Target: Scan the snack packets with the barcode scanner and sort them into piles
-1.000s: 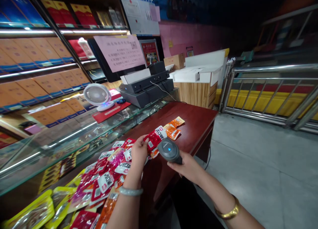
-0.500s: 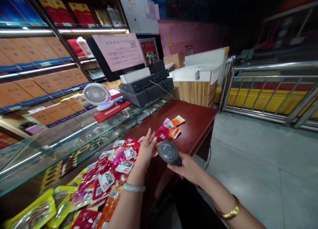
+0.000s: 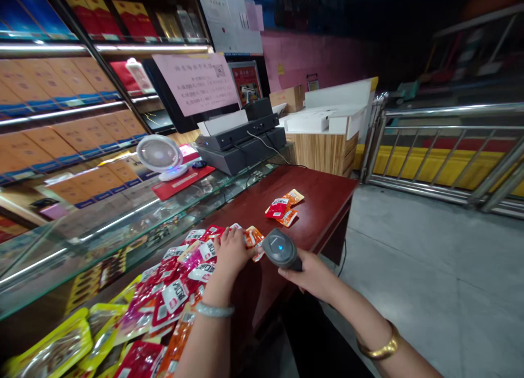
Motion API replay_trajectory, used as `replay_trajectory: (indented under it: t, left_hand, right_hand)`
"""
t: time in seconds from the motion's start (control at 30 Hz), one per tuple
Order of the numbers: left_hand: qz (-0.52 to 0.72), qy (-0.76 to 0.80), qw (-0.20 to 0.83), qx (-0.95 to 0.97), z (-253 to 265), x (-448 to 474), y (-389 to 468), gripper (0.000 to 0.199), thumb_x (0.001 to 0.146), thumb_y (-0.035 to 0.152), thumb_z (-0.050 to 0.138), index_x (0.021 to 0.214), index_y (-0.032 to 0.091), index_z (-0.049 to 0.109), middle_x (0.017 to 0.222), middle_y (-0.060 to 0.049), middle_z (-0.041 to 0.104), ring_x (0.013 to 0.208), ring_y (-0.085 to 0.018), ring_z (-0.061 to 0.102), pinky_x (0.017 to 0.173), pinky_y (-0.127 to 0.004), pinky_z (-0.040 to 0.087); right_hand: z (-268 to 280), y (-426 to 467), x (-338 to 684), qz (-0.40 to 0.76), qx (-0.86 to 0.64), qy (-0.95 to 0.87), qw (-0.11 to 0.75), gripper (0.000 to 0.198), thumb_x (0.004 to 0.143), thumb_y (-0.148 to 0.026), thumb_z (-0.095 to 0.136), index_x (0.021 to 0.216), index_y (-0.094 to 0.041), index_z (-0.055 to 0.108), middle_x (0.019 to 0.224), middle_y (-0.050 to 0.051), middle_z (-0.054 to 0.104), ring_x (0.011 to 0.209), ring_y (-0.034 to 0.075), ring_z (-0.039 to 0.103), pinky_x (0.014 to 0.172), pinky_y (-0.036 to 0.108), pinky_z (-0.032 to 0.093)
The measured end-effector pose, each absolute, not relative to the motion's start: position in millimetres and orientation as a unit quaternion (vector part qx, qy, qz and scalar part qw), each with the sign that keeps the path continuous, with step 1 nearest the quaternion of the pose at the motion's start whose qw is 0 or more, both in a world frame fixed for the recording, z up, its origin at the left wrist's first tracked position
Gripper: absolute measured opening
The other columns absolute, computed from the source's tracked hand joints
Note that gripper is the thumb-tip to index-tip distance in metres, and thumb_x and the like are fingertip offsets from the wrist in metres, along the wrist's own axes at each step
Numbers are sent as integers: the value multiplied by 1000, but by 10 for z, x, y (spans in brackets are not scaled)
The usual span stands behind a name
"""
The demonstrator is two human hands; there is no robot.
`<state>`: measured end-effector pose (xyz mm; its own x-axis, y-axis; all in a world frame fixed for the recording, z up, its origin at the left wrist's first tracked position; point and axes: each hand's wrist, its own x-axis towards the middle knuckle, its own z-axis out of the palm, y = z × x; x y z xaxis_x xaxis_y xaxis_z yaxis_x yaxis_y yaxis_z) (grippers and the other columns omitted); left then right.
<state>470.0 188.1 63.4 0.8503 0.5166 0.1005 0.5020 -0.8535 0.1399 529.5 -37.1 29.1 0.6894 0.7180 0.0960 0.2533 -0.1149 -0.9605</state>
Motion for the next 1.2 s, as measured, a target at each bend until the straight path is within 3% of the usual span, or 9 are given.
replay_trajectory:
  t: [0.1, 0.27, 0.4, 0.53, 0.67, 0.8, 0.9, 1.07, 1.2]
  left_hand:
    - [72, 222, 84, 969, 625, 4711, 1895, 54, 80, 54, 72, 124, 23, 62, 138, -16, 64, 142, -38, 44, 120, -66, 9]
    - [123, 219, 122, 960, 600, 4725, 1891, 58, 73, 49, 78, 118, 19, 58, 126, -18, 68, 131, -39, 54, 118, -69, 6]
    - [244, 204, 155, 935, 628, 4753, 1890, 61, 69, 44, 82, 118, 21, 54, 128, -16, 66, 133, -37, 51, 120, -65, 4]
    - [343, 210, 220, 889, 682, 4769, 1934, 67, 59, 44, 88, 113, 21, 56, 115, -13, 68, 120, -37, 58, 115, -60, 27]
    - [406, 229, 383, 797, 709, 4768, 1981, 72, 52, 43, 92, 113, 22, 59, 108, -8, 66, 103, -29, 62, 98, -45, 46]
    - [390, 215, 660, 605, 776, 4745, 1981, 52, 68, 60, 80, 97, 20, 64, 82, -1, 63, 81, -19, 64, 83, -32, 53]
    - [270, 187, 846, 420, 876, 4730, 1979, 63, 85, 76, 53, 98, 16, 67, 81, -6, 68, 82, -21, 69, 81, -34, 57]
    - [227, 192, 911, 285, 949, 4767, 1986, 77, 93, 76, 31, 122, 14, 66, 114, -19, 73, 106, -26, 72, 95, -42, 58]
    - [231, 236, 903, 275, 872, 4798, 1961, 69, 96, 69, 35, 128, 15, 64, 114, -18, 75, 108, -28, 73, 96, -46, 58]
  right_hand:
    - [338, -377, 5295, 181, -723, -351, 567, 39, 84, -38, 72, 116, -15, 72, 105, 7, 78, 92, 25, 70, 83, 33, 57]
    - [329, -389, 5291, 202, -734, -334, 556, 40, 85, -41, 70, 114, -15, 69, 81, 3, 73, 58, 16, 59, 56, 27, 50]
    - [298, -388, 5286, 231, -726, -326, 560, 37, 87, -41, 69, 113, -16, 65, 63, -4, 60, 46, 11, 48, 46, 23, 40]
    - [289, -381, 5294, 232, -723, -326, 564, 35, 88, -41, 68, 111, -16, 65, 59, -6, 56, 45, 11, 47, 46, 22, 40]
    - [272, -377, 5319, 200, -724, -351, 559, 35, 88, -42, 68, 113, -17, 68, 69, -1, 66, 52, 13, 54, 52, 24, 45]
    - [269, -372, 5314, 182, -726, -361, 556, 39, 87, -42, 69, 116, -16, 69, 88, 4, 74, 63, 16, 61, 62, 28, 51]
    - [279, -357, 5283, 204, -723, -350, 559, 40, 87, -42, 70, 117, -15, 68, 87, 4, 75, 61, 16, 61, 62, 28, 52]
    - [292, -304, 5210, 239, -700, -345, 578, 37, 85, -42, 72, 112, -18, 71, 78, 1, 72, 57, 15, 58, 57, 26, 50]
    - [321, -265, 5166, 266, -685, -347, 583, 41, 85, -43, 72, 117, -16, 68, 71, -1, 67, 49, 11, 48, 48, 22, 43]
